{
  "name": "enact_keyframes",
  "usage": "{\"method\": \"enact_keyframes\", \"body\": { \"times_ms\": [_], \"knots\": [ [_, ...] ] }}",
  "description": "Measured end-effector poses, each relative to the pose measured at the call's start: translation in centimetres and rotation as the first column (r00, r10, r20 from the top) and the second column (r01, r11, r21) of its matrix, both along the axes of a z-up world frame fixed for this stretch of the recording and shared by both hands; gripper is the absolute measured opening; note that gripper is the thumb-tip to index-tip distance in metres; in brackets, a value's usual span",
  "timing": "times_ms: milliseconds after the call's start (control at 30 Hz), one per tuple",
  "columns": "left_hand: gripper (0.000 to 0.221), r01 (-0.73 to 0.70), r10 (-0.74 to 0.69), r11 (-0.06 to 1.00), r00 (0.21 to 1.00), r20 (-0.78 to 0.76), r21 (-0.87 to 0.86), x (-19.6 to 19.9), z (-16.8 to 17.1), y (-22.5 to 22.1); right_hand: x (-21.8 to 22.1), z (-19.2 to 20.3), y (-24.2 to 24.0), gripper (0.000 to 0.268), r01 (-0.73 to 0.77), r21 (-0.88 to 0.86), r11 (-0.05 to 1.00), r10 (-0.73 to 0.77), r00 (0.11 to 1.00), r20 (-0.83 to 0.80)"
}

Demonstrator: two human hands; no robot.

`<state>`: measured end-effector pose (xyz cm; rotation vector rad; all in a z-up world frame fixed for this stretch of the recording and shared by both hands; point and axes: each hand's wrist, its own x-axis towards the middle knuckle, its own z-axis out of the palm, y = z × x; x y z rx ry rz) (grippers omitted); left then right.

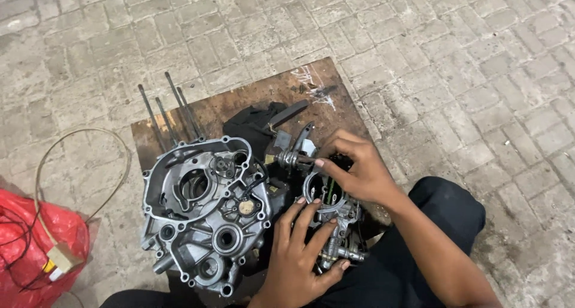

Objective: Cleaning and brushing the internal components of a motorcycle carburetor and engine casing on a wooden board.

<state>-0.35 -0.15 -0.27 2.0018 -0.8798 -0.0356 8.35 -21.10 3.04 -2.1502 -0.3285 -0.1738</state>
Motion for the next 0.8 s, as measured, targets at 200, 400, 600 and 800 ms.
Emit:
{"method": "enact_keyframes", "body": {
  "times_ms": [200, 400, 600, 800],
  "knots": [
    [0.052, 0.007, -0.007, 1.000, 1.000, -0.013, 0.002, -0.1, -0.6, 0.0, 0.3, 0.6, 0.1, 0.013, 0.013, -0.102, 0.995, -0.029, 0.988, -0.152],
    [0.053, 0.007, -0.007, 1.000, 1.000, -0.013, -0.002, -0.1, -0.8, 0.1, 0.4, 0.2, -0.5, 0.006, -0.075, 0.007, 0.997, 0.075, 0.994, -0.085],
    [0.052, 0.002, -0.002, 1.000, 1.000, -0.009, -0.025, 0.0, 0.0, 0.1, 0.2, 0.2, 0.2, 0.012, 0.067, -0.139, 0.988, -0.073, 0.996, -0.042],
    [0.054, 0.007, -0.007, 1.000, 1.000, -0.006, 0.002, -0.1, -0.6, 0.0, 0.5, -0.1, -0.4, 0.019, 0.016, -0.121, 0.993, -0.029, 0.994, -0.108]
  ]
}}
